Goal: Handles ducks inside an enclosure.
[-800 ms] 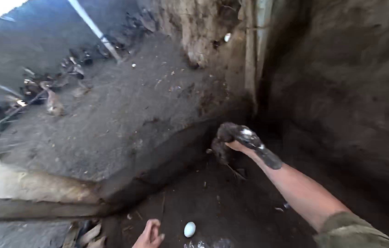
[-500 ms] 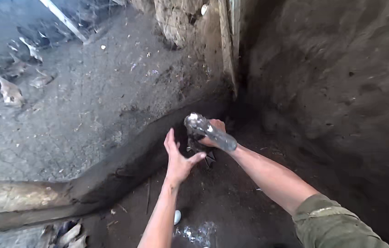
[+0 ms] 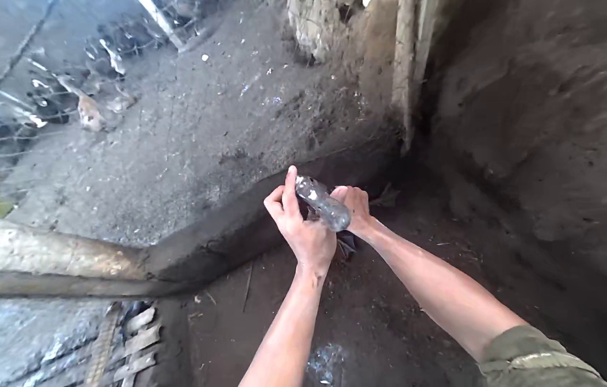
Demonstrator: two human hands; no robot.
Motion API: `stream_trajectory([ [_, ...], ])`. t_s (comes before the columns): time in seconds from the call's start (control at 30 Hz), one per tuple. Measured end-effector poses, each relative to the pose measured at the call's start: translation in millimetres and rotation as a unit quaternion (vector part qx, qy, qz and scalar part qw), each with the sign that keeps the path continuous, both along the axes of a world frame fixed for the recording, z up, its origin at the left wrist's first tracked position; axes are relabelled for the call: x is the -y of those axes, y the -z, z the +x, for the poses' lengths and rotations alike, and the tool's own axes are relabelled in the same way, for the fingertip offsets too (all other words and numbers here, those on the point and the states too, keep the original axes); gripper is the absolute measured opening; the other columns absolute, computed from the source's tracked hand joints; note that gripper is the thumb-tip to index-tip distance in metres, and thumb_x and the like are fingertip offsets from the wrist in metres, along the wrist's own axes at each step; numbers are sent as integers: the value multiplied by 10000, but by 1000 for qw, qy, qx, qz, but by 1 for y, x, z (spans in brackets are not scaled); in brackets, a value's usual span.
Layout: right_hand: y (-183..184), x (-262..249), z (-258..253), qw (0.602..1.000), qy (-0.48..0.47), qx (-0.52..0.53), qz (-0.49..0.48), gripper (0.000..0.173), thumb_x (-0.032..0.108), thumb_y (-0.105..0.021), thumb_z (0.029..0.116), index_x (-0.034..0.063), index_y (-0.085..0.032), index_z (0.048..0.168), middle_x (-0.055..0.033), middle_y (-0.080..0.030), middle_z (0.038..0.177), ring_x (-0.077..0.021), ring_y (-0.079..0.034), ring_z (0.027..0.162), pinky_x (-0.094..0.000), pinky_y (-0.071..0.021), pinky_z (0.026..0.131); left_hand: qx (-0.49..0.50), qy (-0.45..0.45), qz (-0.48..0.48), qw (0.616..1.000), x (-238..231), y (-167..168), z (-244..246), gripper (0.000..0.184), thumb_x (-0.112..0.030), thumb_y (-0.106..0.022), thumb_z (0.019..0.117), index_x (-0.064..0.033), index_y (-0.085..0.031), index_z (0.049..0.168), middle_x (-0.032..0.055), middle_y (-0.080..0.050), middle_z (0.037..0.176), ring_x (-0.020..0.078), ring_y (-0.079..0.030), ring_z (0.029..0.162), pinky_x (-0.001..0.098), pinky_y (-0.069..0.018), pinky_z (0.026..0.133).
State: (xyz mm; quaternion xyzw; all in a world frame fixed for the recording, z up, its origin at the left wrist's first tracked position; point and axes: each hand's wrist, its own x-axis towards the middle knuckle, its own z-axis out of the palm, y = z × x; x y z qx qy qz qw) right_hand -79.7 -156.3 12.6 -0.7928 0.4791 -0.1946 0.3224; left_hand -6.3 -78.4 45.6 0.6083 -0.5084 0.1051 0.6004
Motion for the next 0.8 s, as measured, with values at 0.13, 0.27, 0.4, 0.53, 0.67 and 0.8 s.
stream_trajectory([
  [0.13,18,3,5,999,31,-11,-31,490,476,-796,788,7,-722,909,-193,-729,905,-399,-712,912,-620,-527,748,-21,-9,-69,997,-11,4,2,648,-187,-806,880,92,-518,1389,170,-612,1215,150,-655,1070,274,-575,921],
  [0.27,23,5,-2,997,56,-5,-58,482,430,-821,731,6,-731,942,-200,-738,919,-403,-715,927,-628,-519,770,-156,42,-160,974,-10,-1,-3,346,-4,-725,894,-8,-529,1179,47,-698,1155,78,-703,1021,249,-613,857],
  [0.4,24,0,-7,995,60,11,-81,459,382,-821,728,-9,-734,951,-222,-734,908,-428,-711,917,-644,-509,759,-249,95,-167,949,-20,4,-2,287,-16,-678,942,-2,-631,1225,41,-732,1164,112,-718,1019,293,-614,886],
  [0.53,24,0,-7,997,60,-2,-57,498,366,-831,724,-26,-727,1012,-236,-733,972,-439,-701,977,-661,-502,820,-291,131,-136,938,-30,10,9,327,-101,-657,975,-24,-609,1289,24,-664,1240,127,-678,1099,347,-591,969],
  [0.67,26,-1,-5,995,53,5,-86,493,378,-819,725,-22,-732,1000,-234,-738,954,-441,-709,953,-656,-506,793,-320,132,-139,928,-38,5,17,416,-86,-627,990,-5,-556,1393,21,-717,1193,137,-705,1071,363,-590,966],
  [0.8,25,-7,-3,997,31,-14,-68,487,346,-852,732,-2,-732,1051,-241,-735,968,-460,-702,959,-687,-500,791,-360,32,-188,913,-34,-4,26,469,-1,-592,988,-43,-414,1420,45,-681,1091,163,-725,930,392,-625,875],
])
